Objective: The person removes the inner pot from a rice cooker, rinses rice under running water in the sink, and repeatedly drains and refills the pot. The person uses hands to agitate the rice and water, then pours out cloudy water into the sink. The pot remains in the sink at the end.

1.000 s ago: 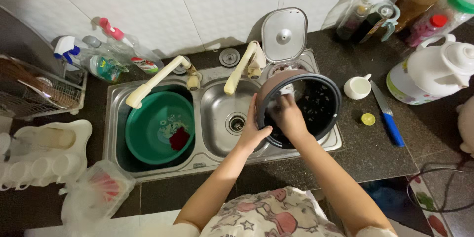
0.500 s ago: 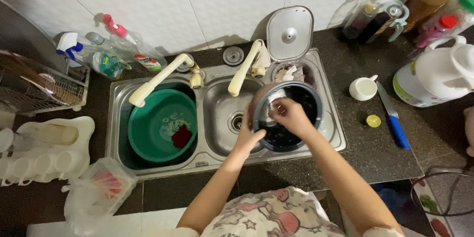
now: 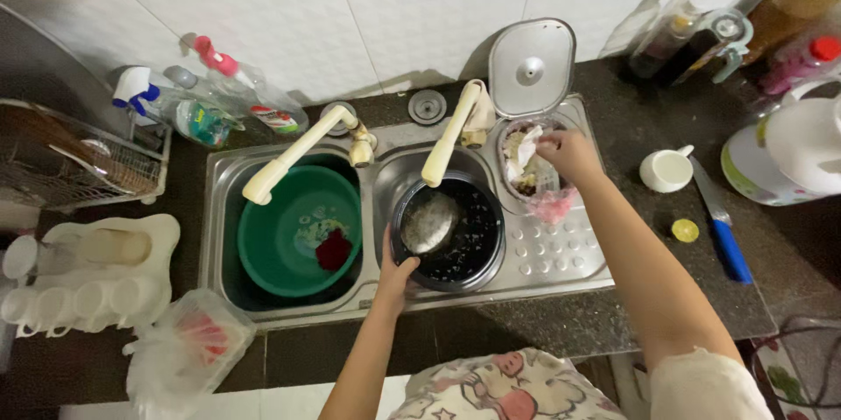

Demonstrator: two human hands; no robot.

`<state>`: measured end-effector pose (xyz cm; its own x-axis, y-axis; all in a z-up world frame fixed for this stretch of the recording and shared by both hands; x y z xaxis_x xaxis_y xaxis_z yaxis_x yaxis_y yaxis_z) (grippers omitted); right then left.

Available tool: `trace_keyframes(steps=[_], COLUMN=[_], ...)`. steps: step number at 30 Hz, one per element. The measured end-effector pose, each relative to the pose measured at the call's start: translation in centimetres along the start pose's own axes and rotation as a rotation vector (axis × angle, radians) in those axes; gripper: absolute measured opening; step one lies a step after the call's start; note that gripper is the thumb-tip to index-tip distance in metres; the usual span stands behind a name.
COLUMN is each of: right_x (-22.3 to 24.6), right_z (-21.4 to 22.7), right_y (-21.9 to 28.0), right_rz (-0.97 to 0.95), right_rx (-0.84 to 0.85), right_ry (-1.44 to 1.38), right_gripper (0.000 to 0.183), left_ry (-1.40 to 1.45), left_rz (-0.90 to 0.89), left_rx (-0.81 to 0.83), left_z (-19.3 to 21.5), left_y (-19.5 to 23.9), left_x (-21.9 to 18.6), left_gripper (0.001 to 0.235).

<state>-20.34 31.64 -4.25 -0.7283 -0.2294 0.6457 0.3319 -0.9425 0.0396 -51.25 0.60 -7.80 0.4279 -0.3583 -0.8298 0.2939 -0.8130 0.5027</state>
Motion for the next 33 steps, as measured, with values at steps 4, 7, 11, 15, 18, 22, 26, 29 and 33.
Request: trace_keyframes(steps=[4,7,11,15,18,22,26,29,33], right_x=[-3.5,-3.7,-2.6,-1.4,-1.3,-1.2,-0.1,1.7,4.5], right_z=[-2.4,-1.7,-0.1,1.3,1.0,0.9,1.0,1.6,2.3], right_y=[-2.2,-2.6,-1.6,-0.3,1.7,5.5,8.7,10.7,13.1], right_rz=[-0.077,-0.05,-0.205,-0.281,-0.37,-0.402,-0.405,-0.281,-0.205], right_rx=[0.029,-0.056,-0.063,-0.124,-0.109,-0.095,-0.148,-0.091,-0.025], right_ry=[0.131,0.163,0.091,-0.544,-1.184,-1.673,-1.95,-2.058,-2.194], right_gripper=[0.028,0.032,0.029,0.026,0.017,0.022,0.037,0.037,0.036], left_ry=[-0.073,-0.04,0.031,0.331,0.468,0.649,0.756,0.687,0.589], left_rz=[-0.035,0.07,0.292,0.412,0.414,0.499,0.517,0.486,0.476], left_rx=[-0.035,-0.067,-0.131,-0.19,-0.109,-0.093,-0.138,-0.122,-0.154], left_z=[1.0,1.1,1.1,1.1,1.1,1.8,1.5,1.3,1.2], left_y=[-0.4,-0.6,-2.1,-5.6,-8.7,-11.9,-13.0,-12.7,-12.7], left_x=[0.6,1.1,2.5,6.9,11.0,14.1,14.7,14.5,14.0], left_gripper=[0.113,0.113,0.106,0.101,0.079,0.071,0.066,0.066,0.068])
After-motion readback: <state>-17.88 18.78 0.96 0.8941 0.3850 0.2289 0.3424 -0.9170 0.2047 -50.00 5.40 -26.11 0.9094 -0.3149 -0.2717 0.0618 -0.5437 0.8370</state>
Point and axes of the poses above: each hand's wrist, its own y-axis away from the middle knuckle, its own z-axis out of the back of the hand, x = y × z, the point moved 4 cm from there along -y, towards the middle knuckle, and after that the axes turned 2 degrees about x, right-handed, at the moved point
